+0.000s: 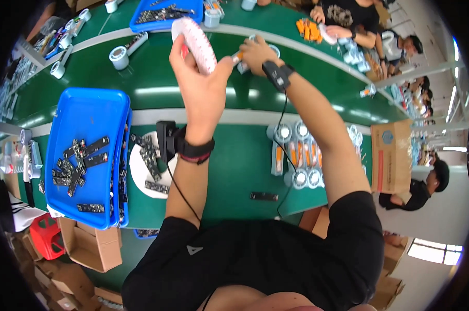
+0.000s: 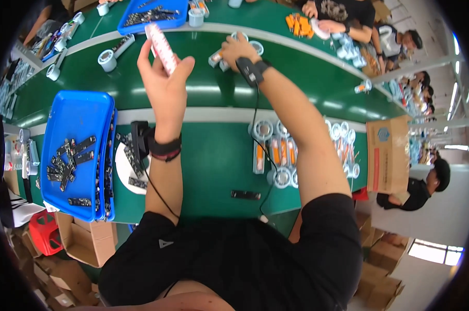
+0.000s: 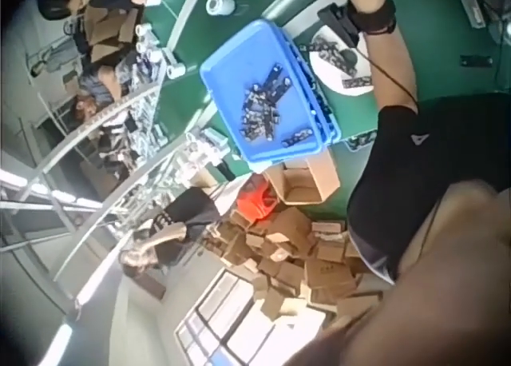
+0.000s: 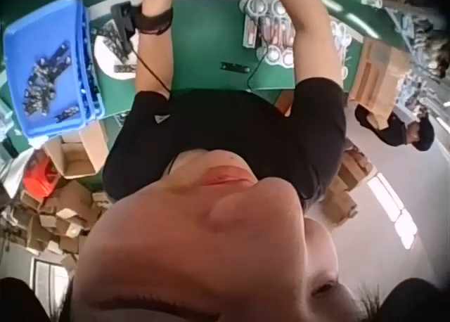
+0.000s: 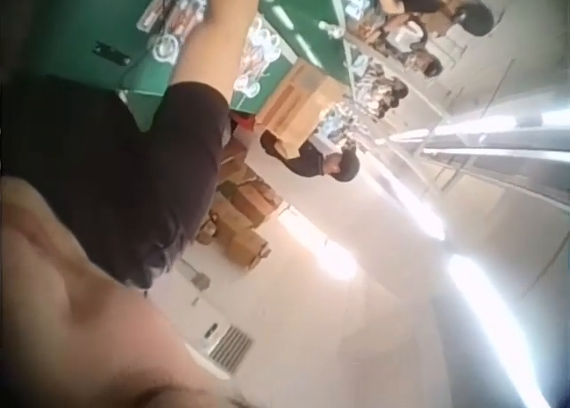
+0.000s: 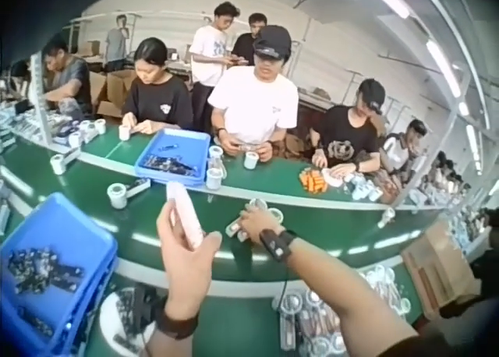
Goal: Applying adhesive rings to circular electronic components on an assembly line.
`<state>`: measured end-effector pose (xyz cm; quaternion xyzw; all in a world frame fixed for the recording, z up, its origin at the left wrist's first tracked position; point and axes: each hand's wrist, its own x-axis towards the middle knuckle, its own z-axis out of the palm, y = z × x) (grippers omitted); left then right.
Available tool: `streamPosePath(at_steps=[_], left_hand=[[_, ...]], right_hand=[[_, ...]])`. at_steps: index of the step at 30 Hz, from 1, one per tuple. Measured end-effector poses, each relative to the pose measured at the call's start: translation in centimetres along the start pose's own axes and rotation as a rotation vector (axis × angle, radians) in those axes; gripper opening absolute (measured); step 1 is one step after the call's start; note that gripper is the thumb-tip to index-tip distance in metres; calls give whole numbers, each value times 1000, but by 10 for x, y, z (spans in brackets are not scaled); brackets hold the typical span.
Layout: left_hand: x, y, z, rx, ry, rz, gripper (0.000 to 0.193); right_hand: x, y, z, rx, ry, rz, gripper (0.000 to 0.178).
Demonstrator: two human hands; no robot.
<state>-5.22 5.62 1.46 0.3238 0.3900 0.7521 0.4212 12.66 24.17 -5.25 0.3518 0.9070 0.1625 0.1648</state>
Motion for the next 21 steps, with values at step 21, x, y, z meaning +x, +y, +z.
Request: streamPosePath(at_steps=[21], left_hand=[[-29,14,22,-44,-927,-91,80]], right_hand=[[-260,-100,-159,1831,195,470,45]])
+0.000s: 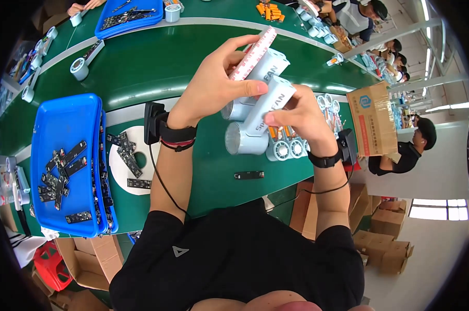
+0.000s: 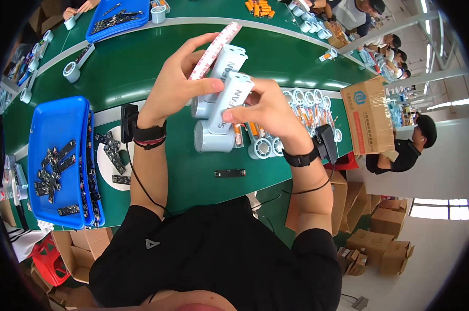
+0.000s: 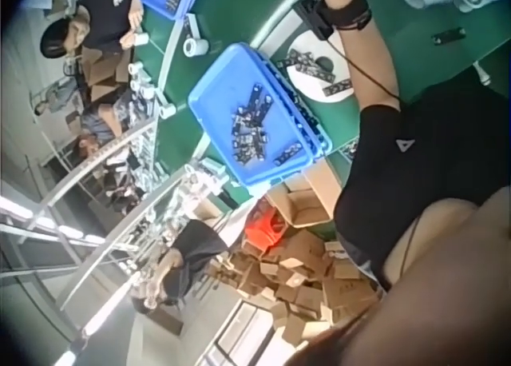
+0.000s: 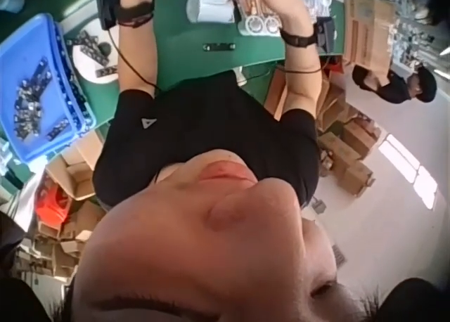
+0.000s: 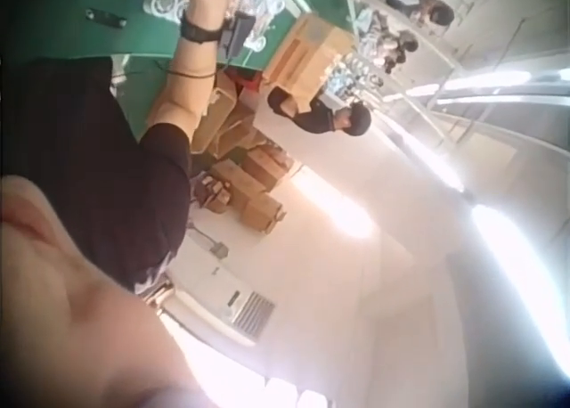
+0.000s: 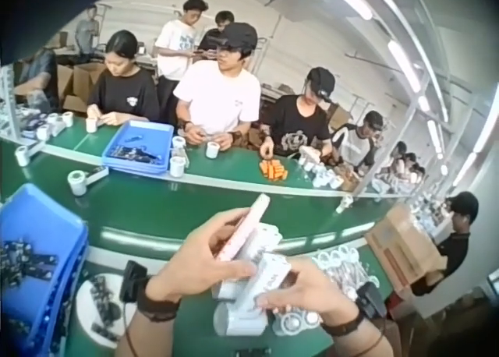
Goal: Applying adhesive rings to circular electronic components on an assembly line.
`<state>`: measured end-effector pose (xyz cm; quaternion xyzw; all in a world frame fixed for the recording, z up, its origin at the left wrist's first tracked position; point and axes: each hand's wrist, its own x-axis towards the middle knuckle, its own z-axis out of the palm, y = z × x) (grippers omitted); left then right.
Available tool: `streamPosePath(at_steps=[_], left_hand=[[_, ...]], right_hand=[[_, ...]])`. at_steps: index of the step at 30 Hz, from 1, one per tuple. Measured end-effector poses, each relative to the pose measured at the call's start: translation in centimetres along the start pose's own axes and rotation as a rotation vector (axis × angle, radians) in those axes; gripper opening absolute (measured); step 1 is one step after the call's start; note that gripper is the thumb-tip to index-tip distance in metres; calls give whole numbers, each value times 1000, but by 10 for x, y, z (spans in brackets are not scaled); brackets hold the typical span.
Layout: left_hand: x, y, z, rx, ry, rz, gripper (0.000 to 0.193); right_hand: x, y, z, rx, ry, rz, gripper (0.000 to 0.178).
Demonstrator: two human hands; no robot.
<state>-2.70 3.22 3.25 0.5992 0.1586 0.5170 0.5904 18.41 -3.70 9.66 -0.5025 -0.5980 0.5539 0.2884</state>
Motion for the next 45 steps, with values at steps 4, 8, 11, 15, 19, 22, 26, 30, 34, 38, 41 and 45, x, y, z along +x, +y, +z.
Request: streamPosePath(at_steps=[4,8,11,15,19,22,26,30,34,38,41,45], left_hand=[[-2,5,9,-51,61,-19,75],[-1,11,-2,-98,253,45,71],[-10,24,-26,-144,394,104,68],[-17,29,-32,-63,488,182,66],[-14,32,-22,-56,488,200,66],[-11,27,-16,-42,432,180,66],[-1,24,-10,-31,351,157,67],[-4,24,-7,-98,313,111,68],[-17,24,-6,-144,256,108,68],[-29,37,8,-23,140,123,79],[-41,39,28,225,115,229,79],[-76,63,43,592,-36,346,78]], right_hand=[[-18,4,17,198,111,-56,44],[-38,33,33,231,344,-76,45],[-46,68,41,-6,405,120,48],[-14,91,70,-754,255,312,44],[3,115,71,-978,352,271,39],[5,125,73,-1079,381,286,38],[-1,129,66,-1218,534,182,37],[-2,140,59,-1277,569,74,39],[-24,133,78,-1198,750,-246,41],[-46,54,87,228,515,-163,49],[-36,52,57,997,17,7,57],[-23,50,51,1115,76,169,56]])
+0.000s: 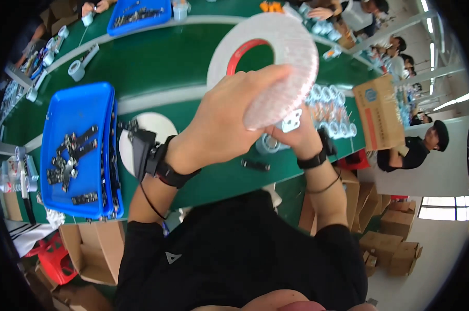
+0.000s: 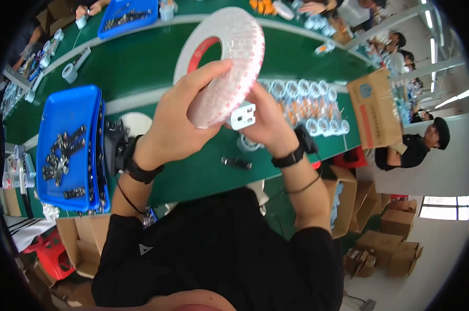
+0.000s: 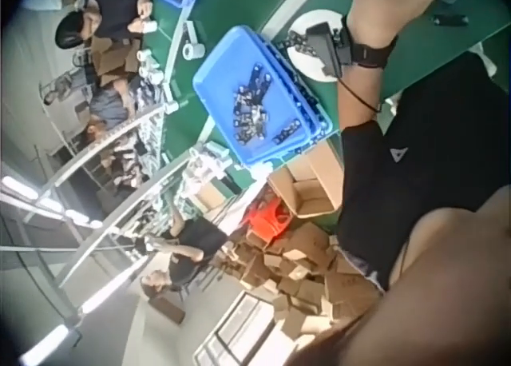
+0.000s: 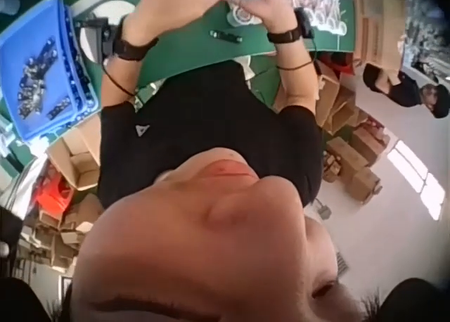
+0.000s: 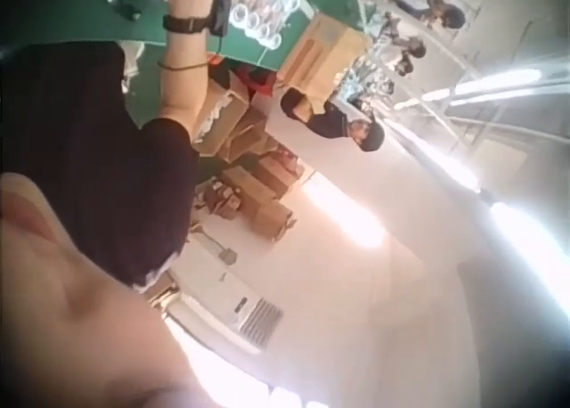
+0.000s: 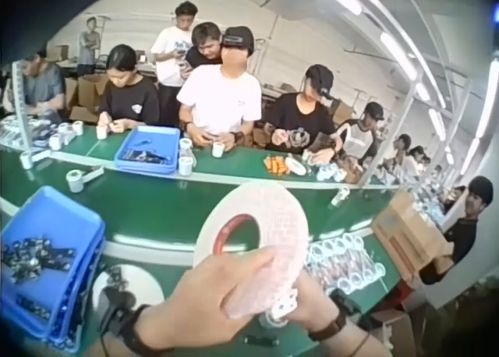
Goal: Applying adhesive rings to circular electronic components on an assembly line.
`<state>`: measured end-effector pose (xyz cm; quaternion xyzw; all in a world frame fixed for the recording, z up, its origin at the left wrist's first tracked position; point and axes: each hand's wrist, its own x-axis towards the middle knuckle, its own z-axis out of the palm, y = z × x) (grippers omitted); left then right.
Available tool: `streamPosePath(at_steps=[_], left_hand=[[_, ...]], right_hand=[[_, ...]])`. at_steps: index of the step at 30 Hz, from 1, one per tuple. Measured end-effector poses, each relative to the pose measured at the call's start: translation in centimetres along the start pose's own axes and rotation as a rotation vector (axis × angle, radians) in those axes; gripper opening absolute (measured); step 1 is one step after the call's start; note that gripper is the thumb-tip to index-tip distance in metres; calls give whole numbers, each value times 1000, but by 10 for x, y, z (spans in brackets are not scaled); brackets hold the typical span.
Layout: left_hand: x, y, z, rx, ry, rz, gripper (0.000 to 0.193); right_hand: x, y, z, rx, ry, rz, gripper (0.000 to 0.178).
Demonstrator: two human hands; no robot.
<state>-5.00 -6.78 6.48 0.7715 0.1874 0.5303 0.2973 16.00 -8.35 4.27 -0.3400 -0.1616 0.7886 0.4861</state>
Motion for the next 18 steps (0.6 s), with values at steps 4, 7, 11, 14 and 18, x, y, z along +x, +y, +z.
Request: streamPosePath(at_steps=[4,7,11,14,18], left_hand=[[-17,-2,-4,199,-89,56,81],[-45,9,-13,199,-64,-30,83],[-76,-5,6,137,-8,-136,82],[-83,-20,30,40,157,-386,79],[-66,-37,40,148,239,-444,70]], right_hand=[[34,18,-21,-444,-150,-73,47],[55,22,-4,-443,-81,42,41],[84,27,-41,-829,-36,-198,50],[88,27,-59,-1503,-133,-615,55],[85,17,-61,-1967,-82,-651,55]])
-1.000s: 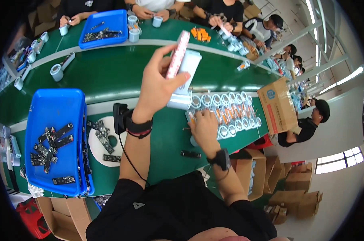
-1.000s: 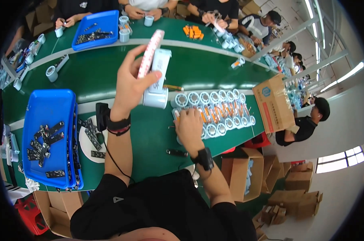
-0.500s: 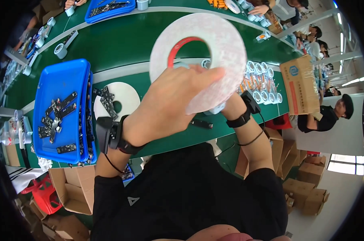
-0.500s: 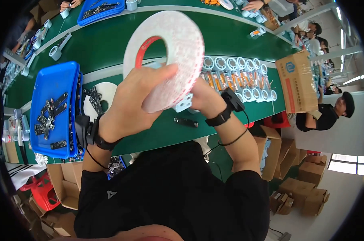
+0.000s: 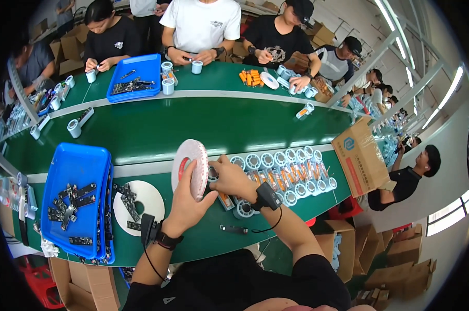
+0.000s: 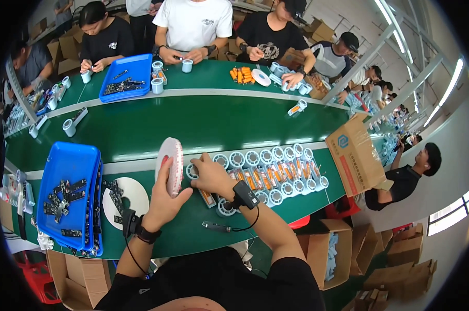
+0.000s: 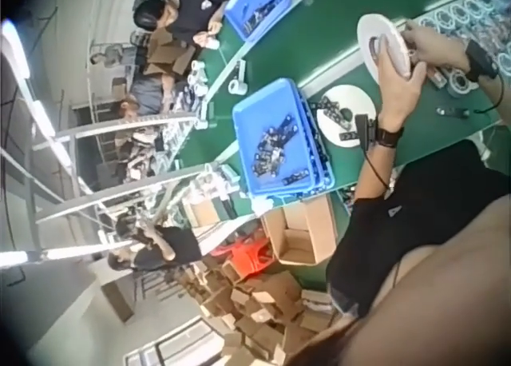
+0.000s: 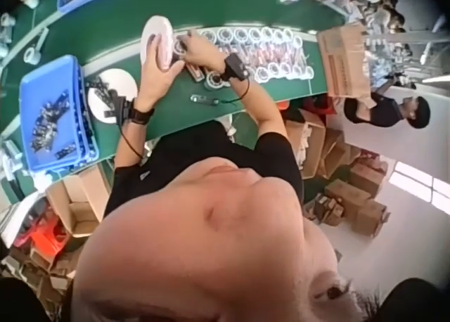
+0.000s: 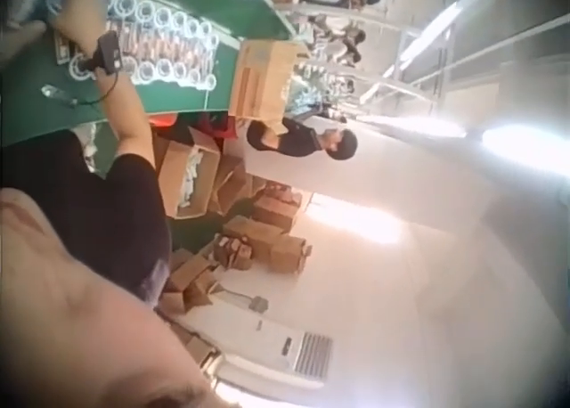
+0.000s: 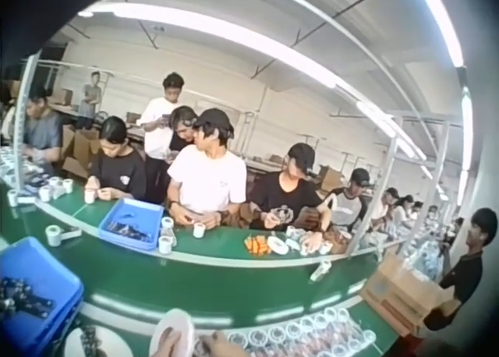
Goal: Applying adhesive rings to circular electronic components on an assembly line.
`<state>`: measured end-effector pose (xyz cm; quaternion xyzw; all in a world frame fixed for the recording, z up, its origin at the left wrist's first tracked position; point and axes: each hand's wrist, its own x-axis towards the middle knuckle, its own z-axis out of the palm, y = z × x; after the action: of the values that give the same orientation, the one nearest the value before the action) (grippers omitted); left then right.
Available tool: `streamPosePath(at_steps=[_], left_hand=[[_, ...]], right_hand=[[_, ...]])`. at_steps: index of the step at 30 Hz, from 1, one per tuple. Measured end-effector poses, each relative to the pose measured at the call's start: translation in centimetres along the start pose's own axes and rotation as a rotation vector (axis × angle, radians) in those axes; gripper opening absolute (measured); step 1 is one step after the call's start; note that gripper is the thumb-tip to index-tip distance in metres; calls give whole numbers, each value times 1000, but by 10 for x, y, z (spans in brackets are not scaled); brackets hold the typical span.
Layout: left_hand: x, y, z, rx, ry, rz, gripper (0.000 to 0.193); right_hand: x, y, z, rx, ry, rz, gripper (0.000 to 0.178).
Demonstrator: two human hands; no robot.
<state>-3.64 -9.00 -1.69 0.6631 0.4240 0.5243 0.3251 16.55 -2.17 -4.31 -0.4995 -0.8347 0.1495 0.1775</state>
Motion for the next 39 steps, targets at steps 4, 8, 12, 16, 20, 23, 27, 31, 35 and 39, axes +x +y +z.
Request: streamPosePath(at_steps=[4,8,12,16,20,23,27,31,35,39], left_hand=[[27,-19,19,-360,-89,-158,62],[43,-39,30,-257,-61,-35,56],[43,-38,25,-472,-196,-370,53],[38,-51,23,-288,-144,-276,51],[29,-65,20,-153,13,-190,59],[23,-76,29,77,65,11,67],[20,-77,39,143,-68,-24,76],[14,-81,49,140,-39,112,81],[5,-88,43,69,-38,-18,83],[10,-93,46,56,12,69,84]], right_hand=[[2,-6,-15,-137,-96,135,51],[1,-16,-17,-261,-57,157,47],[-6,-17,-11,-328,-5,215,46],[-28,-36,-6,-393,295,150,42],[-51,-47,10,-145,550,47,32],[-64,-56,16,63,591,33,24],[-78,-65,36,245,582,54,18],[-85,-63,40,337,582,74,16],[-87,-75,66,431,517,161,14],[-80,-63,51,401,493,98,14]])
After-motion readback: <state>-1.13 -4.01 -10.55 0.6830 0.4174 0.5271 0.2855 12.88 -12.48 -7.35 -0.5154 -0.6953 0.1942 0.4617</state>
